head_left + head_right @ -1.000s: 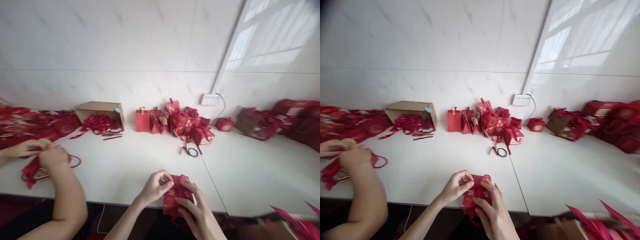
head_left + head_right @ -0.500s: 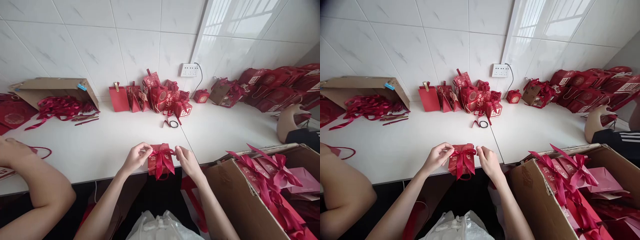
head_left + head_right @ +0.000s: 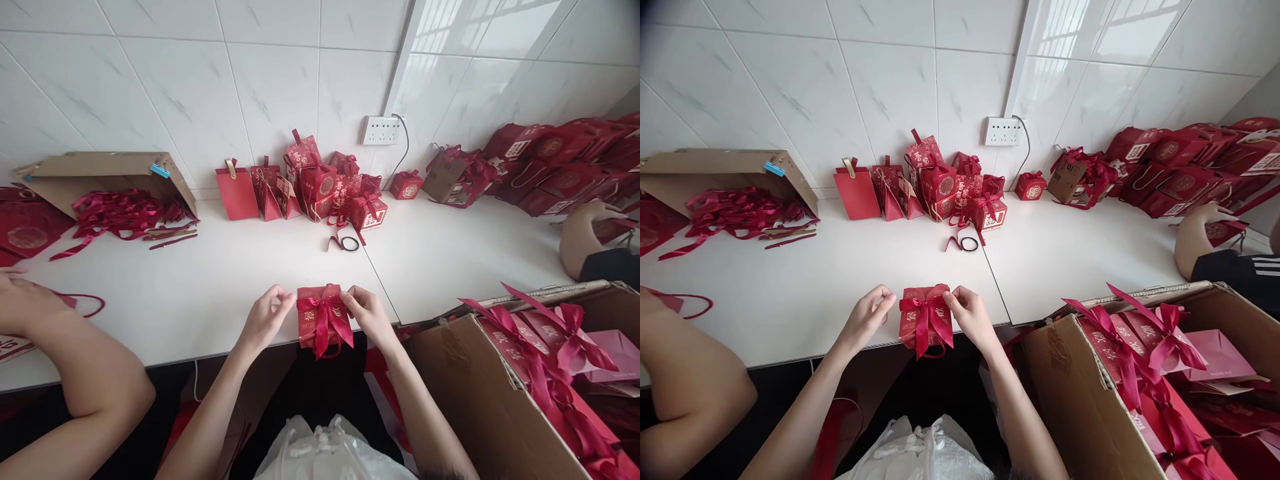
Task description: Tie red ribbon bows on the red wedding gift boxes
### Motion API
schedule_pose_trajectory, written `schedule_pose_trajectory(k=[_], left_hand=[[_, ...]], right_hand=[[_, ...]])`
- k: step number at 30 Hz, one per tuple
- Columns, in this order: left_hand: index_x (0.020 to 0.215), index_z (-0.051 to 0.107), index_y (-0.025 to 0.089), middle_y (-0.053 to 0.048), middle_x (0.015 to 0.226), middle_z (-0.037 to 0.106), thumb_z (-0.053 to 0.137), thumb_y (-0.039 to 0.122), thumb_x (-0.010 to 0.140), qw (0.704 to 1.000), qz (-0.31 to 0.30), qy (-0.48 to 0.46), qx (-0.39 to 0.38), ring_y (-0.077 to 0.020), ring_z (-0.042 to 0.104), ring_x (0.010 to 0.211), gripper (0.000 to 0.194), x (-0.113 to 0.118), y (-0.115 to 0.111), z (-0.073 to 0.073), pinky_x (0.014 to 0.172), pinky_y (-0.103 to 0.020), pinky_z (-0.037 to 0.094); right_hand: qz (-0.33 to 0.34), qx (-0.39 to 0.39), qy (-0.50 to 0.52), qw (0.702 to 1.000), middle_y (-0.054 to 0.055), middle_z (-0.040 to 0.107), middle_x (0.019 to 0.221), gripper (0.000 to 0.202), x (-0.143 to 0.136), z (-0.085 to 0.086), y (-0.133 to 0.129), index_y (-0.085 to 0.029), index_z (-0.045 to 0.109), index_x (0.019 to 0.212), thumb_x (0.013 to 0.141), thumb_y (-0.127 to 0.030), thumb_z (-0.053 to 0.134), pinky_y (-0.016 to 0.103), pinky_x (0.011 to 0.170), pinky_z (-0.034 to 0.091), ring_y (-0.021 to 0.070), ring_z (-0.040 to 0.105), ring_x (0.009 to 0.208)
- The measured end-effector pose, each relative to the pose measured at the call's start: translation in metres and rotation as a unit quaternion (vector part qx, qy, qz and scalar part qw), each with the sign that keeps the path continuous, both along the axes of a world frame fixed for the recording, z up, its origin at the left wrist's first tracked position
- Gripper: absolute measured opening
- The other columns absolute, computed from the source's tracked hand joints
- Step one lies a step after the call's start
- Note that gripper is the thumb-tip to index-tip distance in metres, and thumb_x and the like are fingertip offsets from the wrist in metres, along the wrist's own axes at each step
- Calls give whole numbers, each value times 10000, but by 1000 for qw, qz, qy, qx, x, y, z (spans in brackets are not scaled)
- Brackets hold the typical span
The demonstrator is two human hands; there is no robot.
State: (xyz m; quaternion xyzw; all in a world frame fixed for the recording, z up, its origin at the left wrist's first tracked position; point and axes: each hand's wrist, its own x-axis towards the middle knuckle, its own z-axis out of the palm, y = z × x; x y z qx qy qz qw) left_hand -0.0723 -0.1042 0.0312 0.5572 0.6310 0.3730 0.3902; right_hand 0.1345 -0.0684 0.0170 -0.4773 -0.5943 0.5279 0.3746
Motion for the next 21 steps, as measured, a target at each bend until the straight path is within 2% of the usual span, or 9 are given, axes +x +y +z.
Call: schedule_pose_trajectory(k=[4,12,19,21], left_hand=[[616,376,187,77,506,260,499,496,803,999,-27,-7,-23,-61,253,436,382,9,-5,0,438,-191,196],[591,317,198,92,472,260,557,432,758,972,-15,-227,-52,-44,232,375,374,14,2,-26,372,-177,169],[569,312,192,81,488,281,571,395,736,964,10,-264,-38,-47,249,404,369,20,3,-34,384,-176,219],[576,320,193,83,481,278,568,398,745,968,3,-247,-43,-46,243,396,363,19,3,-32,378,-177,208]], right_hand=[[6,-25,65,998,-50,416,533,421,-1,-1,0,-192,408,606,752,-556,561,232,519,282,88,355,520],[9,-63,143,988,-52,453,527,417,2,-11,0,-186,433,590,671,-512,680,231,528,301,79,371,514],[10,-97,199,975,-55,441,528,417,4,-32,1,-186,411,579,701,-481,680,218,511,312,67,370,489],[15,-74,195,978,-40,475,581,395,9,-36,2,-192,437,627,728,-512,646,229,546,370,86,442,533]])
